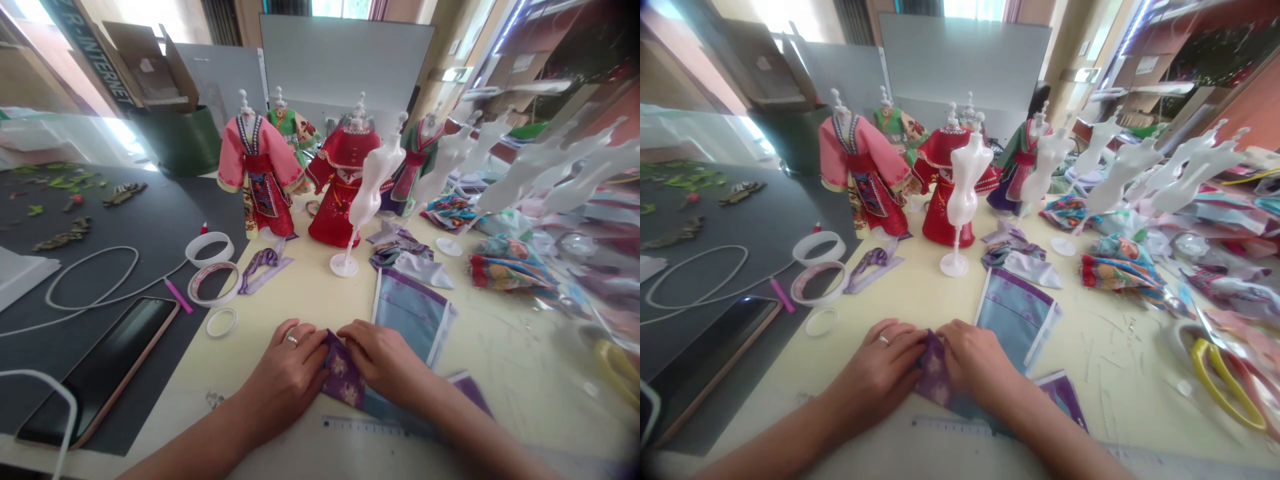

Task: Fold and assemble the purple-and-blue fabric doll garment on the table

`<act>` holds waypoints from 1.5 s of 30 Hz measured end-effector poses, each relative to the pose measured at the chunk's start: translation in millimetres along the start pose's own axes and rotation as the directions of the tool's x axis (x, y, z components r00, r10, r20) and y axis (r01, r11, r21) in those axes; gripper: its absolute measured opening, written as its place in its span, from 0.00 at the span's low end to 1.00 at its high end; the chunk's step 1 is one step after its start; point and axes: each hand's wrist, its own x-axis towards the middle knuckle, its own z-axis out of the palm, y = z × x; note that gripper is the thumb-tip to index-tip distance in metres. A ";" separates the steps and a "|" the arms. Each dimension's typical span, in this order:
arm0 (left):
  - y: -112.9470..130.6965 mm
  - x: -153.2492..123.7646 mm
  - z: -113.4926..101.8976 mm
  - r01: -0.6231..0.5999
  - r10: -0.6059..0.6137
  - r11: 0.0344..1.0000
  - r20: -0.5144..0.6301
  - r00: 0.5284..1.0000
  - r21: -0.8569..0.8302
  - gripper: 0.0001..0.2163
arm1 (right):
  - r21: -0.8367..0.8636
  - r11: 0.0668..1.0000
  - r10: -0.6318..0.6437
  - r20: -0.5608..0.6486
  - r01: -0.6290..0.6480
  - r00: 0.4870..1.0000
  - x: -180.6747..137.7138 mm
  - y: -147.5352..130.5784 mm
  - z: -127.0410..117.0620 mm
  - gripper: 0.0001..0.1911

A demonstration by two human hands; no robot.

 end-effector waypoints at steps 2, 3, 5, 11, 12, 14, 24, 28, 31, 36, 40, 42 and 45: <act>0.5 0.6 -0.3 -0.008 0.008 1.000 0.001 1.000 0.013 0.09 | 0.030 0.999 0.023 -0.005 -0.022 1.000 -0.5 2.5 -0.5 0.11; 0.9 0.9 -0.7 -0.011 0.011 1.000 0.007 1.000 0.020 0.09 | 0.039 0.999 0.034 0.002 -0.034 0.999 -1.0 3.6 -1.4 0.11; 1.6 1.4 -1.6 -0.014 0.013 0.999 0.025 1.000 0.032 0.10 | 0.050 0.997 0.057 0.022 -0.058 0.998 -2.4 5.5 -4.3 0.10; 2.1 2.0 -3.8 -0.010 0.006 0.999 0.081 0.997 0.042 0.08 | 0.036 0.997 0.061 0.066 -0.064 0.996 -7.8 10.0 -12.8 0.09; 1.9 2.0 -3.7 -0.011 0.007 0.999 0.084 0.996 0.044 0.08 | 0.031 0.998 0.058 0.070 -0.061 0.996 -8.8 10.1 -13.2 0.08; 1.6 2.1 -3.2 -0.016 0.012 0.999 0.085 0.996 0.049 0.08 | 0.018 0.998 0.056 0.078 -0.058 0.995 -11.0 10.0 -13.3 0.07; 2.9 3.6 -2.5 -0.026 0.022 0.998 0.071 0.997 0.056 0.08 | -0.025 0.999 0.049 0.050 -0.048 0.998 -22.8 8.3 -5.8 0.08; 3.0 3.7 -2.2 -0.020 0.016 0.998 0.068 0.998 0.056 0.07 | -0.038 0.999 0.022 0.019 -0.021 1.000 -28.6 8.9 -1.0 0.08; 2.7 3.5 -1.4 -0.022 0.018 0.998 0.069 0.997 0.058 0.08 | -0.055 0.998 -0.003 0.000 0.003 1.000 -32.7 10.4 3.5 0.09; 1.9 2.6 -0.9 -0.044 0.040 0.996 0.051 0.998 0.077 0.08 | -0.101 0.993 -0.058 -0.045 0.053 0.997 -38.0 10.9 8.3 0.11; 1.8 2.2 -1.1 -0.035 0.031 0.996 0.054 0.998 0.077 0.08 | -0.134 0.987 -0.092 -0.047 0.085 0.995 -39.9 9.0 8.5 0.11; 1.9 2.2 -0.8 -0.036 0.033 0.996 0.047 0.998 0.077 0.08 | -0.150 0.984 -0.102 -0.042 0.095 0.994 -40.9 8.9 8.9 0.11; 2.0 2.1 -0.3 -0.036 0.033 0.997 0.042 0.999 0.074 0.08 | -0.191 0.975 -0.115 -0.024 0.109 0.993 -43.0 10.1 10.5 0.14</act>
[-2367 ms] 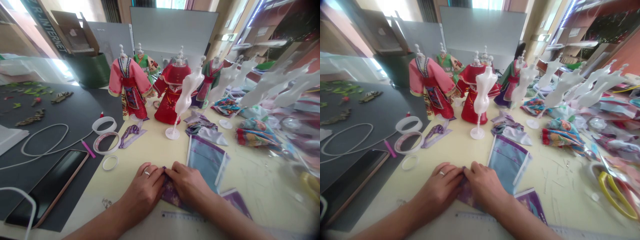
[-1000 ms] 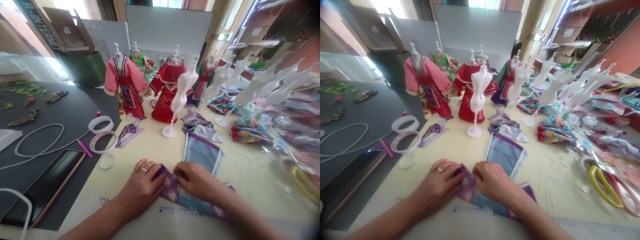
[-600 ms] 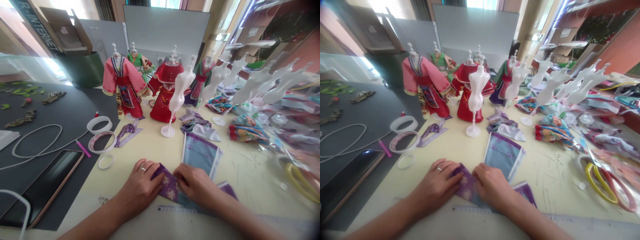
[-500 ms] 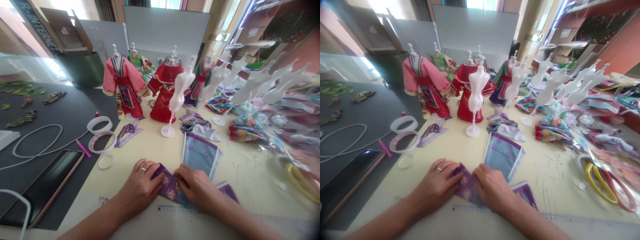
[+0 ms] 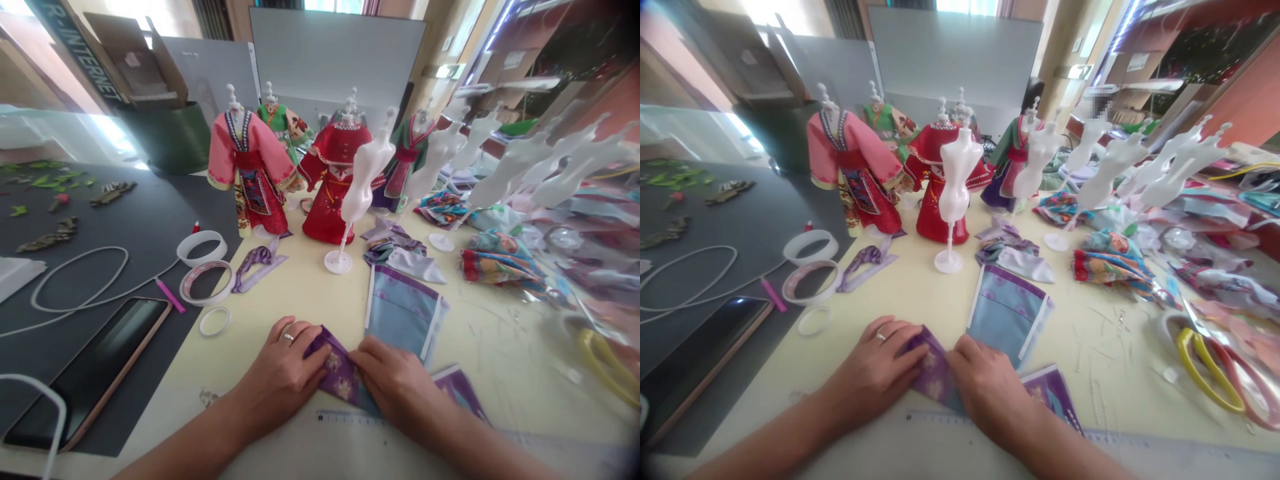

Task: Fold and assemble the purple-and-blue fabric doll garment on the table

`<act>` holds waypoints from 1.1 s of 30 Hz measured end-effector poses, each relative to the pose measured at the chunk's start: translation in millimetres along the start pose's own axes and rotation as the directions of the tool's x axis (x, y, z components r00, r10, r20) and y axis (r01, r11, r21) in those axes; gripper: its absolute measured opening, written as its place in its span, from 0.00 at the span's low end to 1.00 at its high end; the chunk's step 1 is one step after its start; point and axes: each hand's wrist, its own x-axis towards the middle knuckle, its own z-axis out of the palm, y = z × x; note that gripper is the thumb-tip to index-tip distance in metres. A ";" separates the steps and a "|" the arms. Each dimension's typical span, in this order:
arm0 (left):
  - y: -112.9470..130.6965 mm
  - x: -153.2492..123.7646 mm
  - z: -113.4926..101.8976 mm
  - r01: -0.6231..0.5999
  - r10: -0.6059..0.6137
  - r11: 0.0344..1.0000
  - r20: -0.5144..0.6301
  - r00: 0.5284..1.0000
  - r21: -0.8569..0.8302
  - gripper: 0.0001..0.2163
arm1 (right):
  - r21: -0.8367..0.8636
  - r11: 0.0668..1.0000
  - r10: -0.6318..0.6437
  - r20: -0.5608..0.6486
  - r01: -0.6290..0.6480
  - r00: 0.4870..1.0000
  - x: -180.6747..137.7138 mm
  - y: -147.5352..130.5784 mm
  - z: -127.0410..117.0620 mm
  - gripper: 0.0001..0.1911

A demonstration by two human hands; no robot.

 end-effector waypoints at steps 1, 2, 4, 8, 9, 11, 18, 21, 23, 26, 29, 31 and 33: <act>-0.1 -0.2 0.1 0.003 -0.003 1.000 -0.003 1.000 -0.003 0.08 | -0.018 1.000 -0.009 0.012 0.009 1.000 -0.9 0.3 0.5 0.14; -0.1 -0.5 0.0 0.004 -0.004 1.000 -0.005 1.000 -0.007 0.09 | -0.039 0.999 -0.019 0.029 0.020 0.999 -1.7 0.4 0.9 0.15; -0.4 -0.9 -0.3 0.009 -0.008 1.000 0.008 1.000 -0.019 0.12 | -0.082 0.995 -0.042 0.068 0.047 0.997 -3.1 0.3 0.9 0.15; -0.2 -0.9 -0.6 0.029 -0.025 0.999 0.082 0.996 -0.045 0.21 | -0.138 0.987 -0.067 0.121 0.084 0.990 -5.4 -1.4 0.4 0.14; 0.0 -0.7 -0.4 0.036 -0.031 0.998 0.094 0.995 -0.048 0.21 | -0.146 0.985 -0.072 0.127 0.090 0.989 -6.2 -1.6 0.6 0.14; 0.6 -0.3 0.0 0.048 -0.043 0.998 0.106 0.993 -0.051 0.21 | -0.158 0.983 -0.077 0.133 0.098 0.988 -8.2 -1.5 1.6 0.14; 2.2 1.7 -2.2 0.049 -0.045 0.998 0.096 0.994 -0.043 0.19 | -0.129 0.988 -0.082 0.076 0.091 0.994 -7.8 -4.6 0.4 0.13; 2.8 2.2 -2.7 0.039 -0.035 0.998 0.086 0.996 -0.046 0.19 | -0.131 0.990 -0.048 0.041 0.053 0.998 -1.2 -11.5 -4.1 0.11; 2.7 1.9 -1.9 0.035 -0.031 0.998 0.079 0.996 -0.044 0.18 | -0.157 0.986 -0.047 0.035 0.052 0.998 2.7 -15.8 -7.3 0.11; 2.1 0.7 0.2 0.031 -0.028 0.999 0.070 0.997 -0.034 0.18 | -0.198 0.978 -0.057 0.037 0.063 0.998 2.8 -19.7 -10.6 0.14; 1.9 -0.4 1.5 0.032 -0.029 0.999 0.079 0.996 -0.027 0.18 | -0.174 0.984 -0.037 0.046 0.045 0.998 -7.2 -19.7 -11.1 0.16; 2.3 -1.1 1.8 0.036 -0.034 0.999 0.086 0.996 -0.025 0.18 | -0.149 0.988 -0.026 0.021 0.029 0.999 -19.7 -17.3 -9.6 0.17; 2.5 -1.9 1.6 0.039 -0.038 0.999 0.088 0.995 -0.014 0.18 | -0.130 0.991 -0.020 -0.030 0.016 0.999 -35.7 -12.6 -6.8 0.20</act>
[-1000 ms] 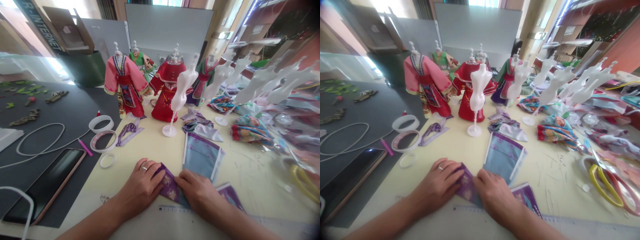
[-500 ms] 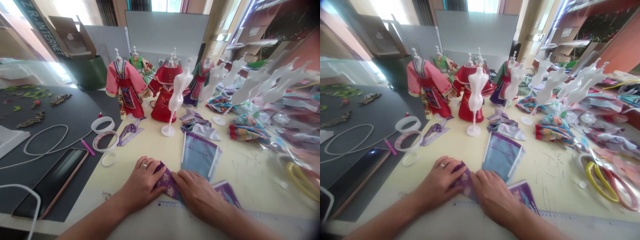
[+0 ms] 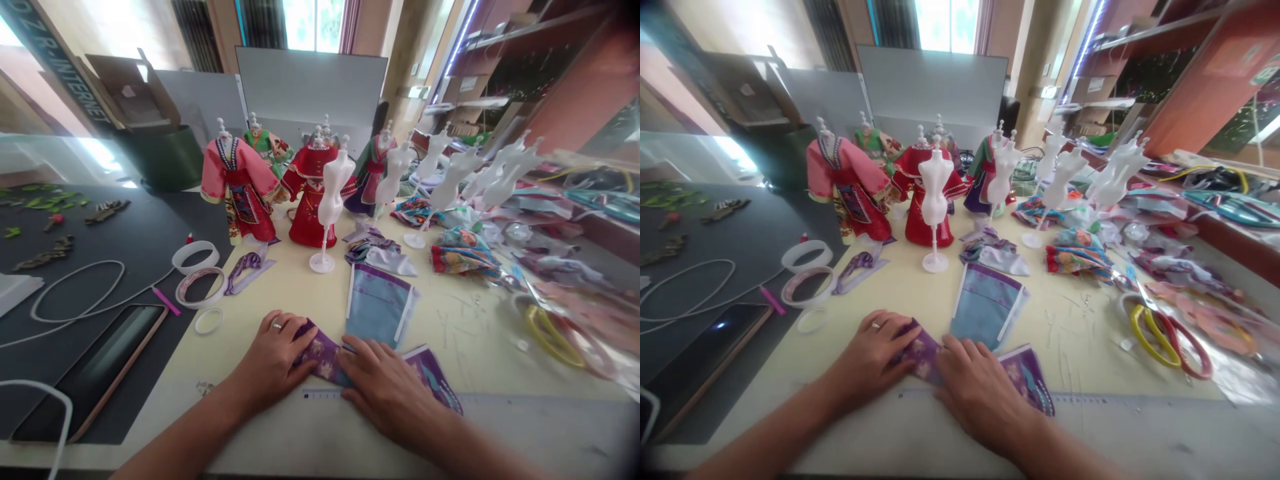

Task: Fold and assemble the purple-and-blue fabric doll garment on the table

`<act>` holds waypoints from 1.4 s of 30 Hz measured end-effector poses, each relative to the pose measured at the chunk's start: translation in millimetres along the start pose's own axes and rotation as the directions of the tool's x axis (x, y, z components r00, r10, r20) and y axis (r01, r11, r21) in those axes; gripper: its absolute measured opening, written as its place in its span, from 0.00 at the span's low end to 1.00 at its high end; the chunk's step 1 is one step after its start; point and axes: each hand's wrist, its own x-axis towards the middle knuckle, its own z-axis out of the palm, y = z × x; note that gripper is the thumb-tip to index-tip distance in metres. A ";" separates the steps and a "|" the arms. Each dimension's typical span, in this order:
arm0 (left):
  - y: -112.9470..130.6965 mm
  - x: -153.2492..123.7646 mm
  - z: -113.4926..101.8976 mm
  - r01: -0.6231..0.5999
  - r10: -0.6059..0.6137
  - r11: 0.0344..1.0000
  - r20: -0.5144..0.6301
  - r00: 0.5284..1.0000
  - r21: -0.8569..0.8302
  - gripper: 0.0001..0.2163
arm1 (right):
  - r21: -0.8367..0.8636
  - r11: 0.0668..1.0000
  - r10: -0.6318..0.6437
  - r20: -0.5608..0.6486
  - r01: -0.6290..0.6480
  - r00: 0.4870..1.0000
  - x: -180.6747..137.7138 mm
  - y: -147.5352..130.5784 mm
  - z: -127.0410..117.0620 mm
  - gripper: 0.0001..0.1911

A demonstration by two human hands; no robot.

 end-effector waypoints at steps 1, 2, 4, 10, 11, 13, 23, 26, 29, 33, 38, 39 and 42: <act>-0.1 -0.4 -0.3 0.000 0.000 1.000 -0.004 1.000 0.009 0.18 | 0.009 1.000 0.008 -0.028 -0.008 1.000 -9.0 2.8 1.6 0.21; -0.3 -0.8 -0.7 -0.002 0.002 1.000 -0.011 1.000 0.021 0.18 | 0.012 1.000 0.022 -0.056 -0.021 0.998 -18.3 6.0 3.2 0.23; -0.9 -1.5 -2.4 -0.009 0.011 0.999 -0.031 0.999 0.043 0.18 | -0.004 0.999 0.040 -0.134 -0.041 0.990 -37.1 13.0 5.6 0.22; 9.1 -3.1 -7.4 -0.089 0.093 0.995 -0.103 0.990 0.039 0.21 | -0.046 0.995 0.074 -0.303 -0.092 0.950 -83.7 29.0 8.5 0.19; 13.3 -3.5 -6.4 -0.113 0.115 0.993 -0.112 0.987 0.024 0.20 | -0.058 0.994 0.065 -0.333 -0.089 0.941 -88.7 30.5 9.2 0.19; 22.2 -4.5 -2.1 -0.166 0.163 0.986 -0.119 0.979 -0.009 0.18 | -0.076 0.994 0.043 -0.381 -0.078 0.923 -95.6 32.7 10.4 0.19; 23.4 -4.9 14.7 -0.285 0.291 0.957 -0.181 0.939 0.061 0.16 | -0.004 0.999 0.033 -0.423 -0.039 0.905 -90.0 32.4 11.3 0.10; 19.7 -5.6 11.9 -0.281 0.286 0.958 -0.171 0.943 0.050 0.17 | 0.009 0.999 0.035 -0.440 -0.035 0.897 -89.7 32.0 11.8 0.10; 15.8 -7.0 8.2 -0.257 0.260 0.966 -0.153 0.953 0.037 0.15 | 0.034 0.999 0.036 -0.461 -0.023 0.887 -89.3 25.3 10.1 0.09; 7.3 -9.0 4.1 -0.227 0.234 0.972 -0.128 0.964 0.067 0.15 | 0.073 0.996 -0.009 -0.467 0.049 0.884 -84.3 4.2 13.0 0.09; 16.2 -12.7 -4.7 -0.134 0.144 0.988 -0.130 0.981 0.081 0.16 | 0.059 0.989 -0.091 -0.501 0.139 0.861 -81.2 -16.7 22.5 0.06; 24.7 -12.8 -6.6 -0.122 0.130 0.990 -0.151 0.980 0.064 0.16 | 0.065 0.988 -0.088 -0.514 0.141 0.853 -82.6 -16.9 22.0 0.05; 61.3 -8.4 -8.1 -0.172 0.157 0.984 -0.228 0.961 -0.050 0.15 | 0.111 0.989 -0.024 -0.521 0.096 0.853 -90.4 -9.1 15.1 0.06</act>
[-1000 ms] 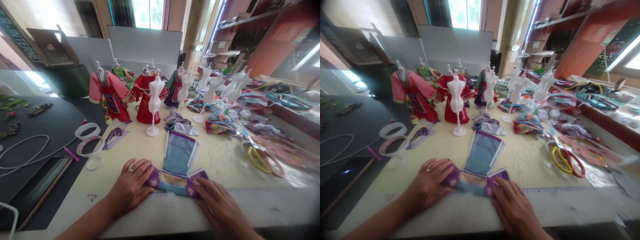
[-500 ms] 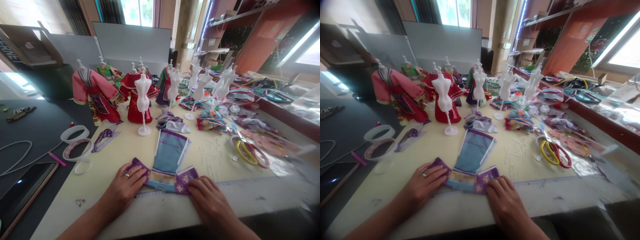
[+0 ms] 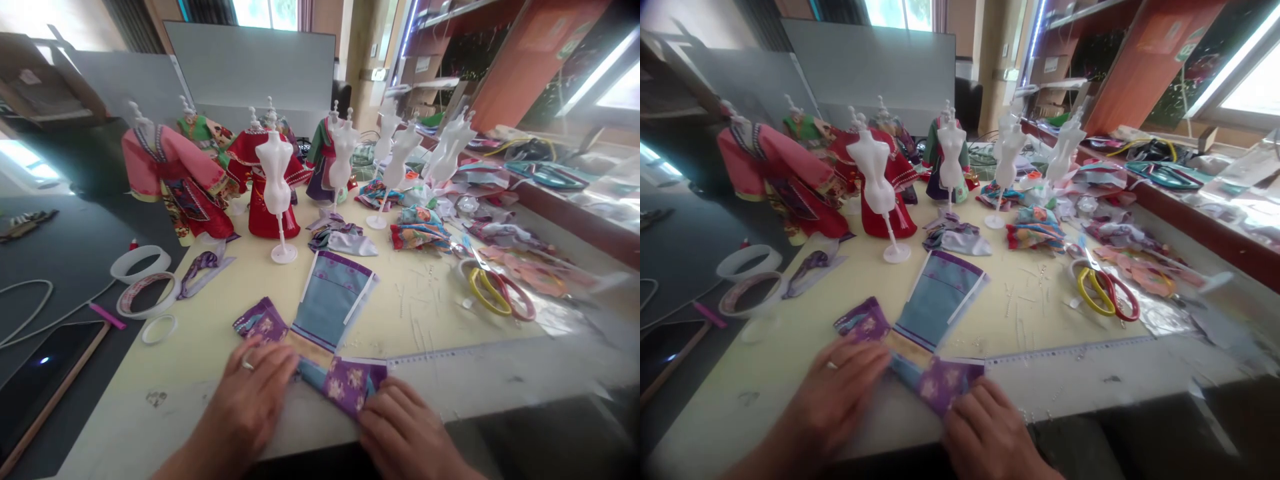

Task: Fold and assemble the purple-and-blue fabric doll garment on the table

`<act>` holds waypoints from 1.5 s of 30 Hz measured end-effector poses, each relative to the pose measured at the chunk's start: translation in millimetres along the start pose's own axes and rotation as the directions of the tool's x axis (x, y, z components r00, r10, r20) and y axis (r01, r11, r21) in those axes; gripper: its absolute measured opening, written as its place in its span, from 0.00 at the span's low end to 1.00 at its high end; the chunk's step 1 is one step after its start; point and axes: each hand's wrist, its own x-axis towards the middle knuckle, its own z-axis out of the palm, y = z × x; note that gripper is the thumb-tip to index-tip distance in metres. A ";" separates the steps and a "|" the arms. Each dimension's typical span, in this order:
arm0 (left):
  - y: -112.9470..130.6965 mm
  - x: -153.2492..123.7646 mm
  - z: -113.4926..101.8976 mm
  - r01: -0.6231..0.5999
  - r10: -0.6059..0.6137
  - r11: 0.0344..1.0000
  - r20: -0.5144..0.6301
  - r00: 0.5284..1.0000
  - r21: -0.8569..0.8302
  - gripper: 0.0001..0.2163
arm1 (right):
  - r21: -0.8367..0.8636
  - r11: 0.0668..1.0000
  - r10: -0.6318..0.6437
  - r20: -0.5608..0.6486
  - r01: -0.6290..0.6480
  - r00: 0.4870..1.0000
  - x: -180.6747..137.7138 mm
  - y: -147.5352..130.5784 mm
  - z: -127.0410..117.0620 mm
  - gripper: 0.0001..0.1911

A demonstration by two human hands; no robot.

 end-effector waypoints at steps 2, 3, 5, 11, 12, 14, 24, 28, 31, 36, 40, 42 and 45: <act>25.1 9.6 7.6 -0.065 0.062 0.995 -0.042 0.997 -0.073 0.11 | 0.005 0.997 0.083 -0.007 -0.083 0.997 -3.2 7.6 -9.3 0.08; 35.9 14.3 12.7 -0.118 0.115 0.989 -0.038 0.993 -0.092 0.10 | 0.000 0.992 0.126 -0.014 -0.126 0.992 -5.2 11.4 -13.2 0.09; 51.8 21.9 24.1 -0.159 0.160 0.983 -0.004 0.987 -0.092 0.10 | -0.019 0.981 0.193 -0.010 -0.194 0.981 -9.6 17.7 -18.6 0.10; 61.9 23.6 44.1 -0.177 0.180 0.975 0.010 0.984 -0.134 0.09 | -0.042 0.962 0.272 0.058 -0.270 0.960 -20.7 23.4 -20.3 0.10; 61.4 22.4 43.9 -0.173 0.174 0.973 -0.006 0.985 -0.156 0.10 | -0.037 0.961 0.277 0.056 -0.275 0.959 -22.0 23.5 -19.9 0.10; 61.0 20.4 41.7 -0.141 0.136 0.971 -0.040 0.990 -0.193 0.10 | -0.014 0.959 0.284 0.041 -0.284 0.958 -24.4 24.2 -19.4 0.10; 70.0 16.2 41.9 -0.058 0.028 0.961 -0.116 0.993 -0.270 0.10 | 0.033 0.958 0.285 0.040 -0.286 0.958 -35.5 30.3 -23.9 0.10; 75.0 18.4 42.0 0.156 -0.229 0.901 -0.136 0.964 -0.406 0.08 | 0.063 0.961 0.269 -0.010 -0.268 0.963 -36.7 28.7 -26.3 0.11; 77.8 19.9 42.3 0.262 -0.346 0.849 -0.108 0.932 -0.459 0.06 | 0.083 0.963 0.257 -0.017 -0.255 0.966 -38.6 27.7 -26.9 0.12; 82.0 16.6 50.0 0.212 -0.297 0.864 -0.122 0.947 -0.458 0.07 | 0.073 0.970 0.232 0.014 -0.233 0.973 -40.2 26.9 -27.6 0.13; 83.2 16.5 53.4 0.166 -0.252 0.881 -0.144 0.957 -0.444 0.09 | 0.040 0.973 0.220 0.112 -0.225 0.969 -33.6 23.8 -27.3 0.11; 82.4 18.0 52.1 0.121 -0.197 0.908 -0.155 0.968 -0.402 0.10 | 0.020 0.969 0.240 0.138 -0.245 0.961 -29.8 22.2 -26.4 0.10; 80.7 19.7 49.2 -0.015 -0.022 0.955 -0.122 0.992 -0.296 0.11 | -0.019 0.965 0.262 0.128 -0.261 0.957 -27.0 21.3 -24.9 0.08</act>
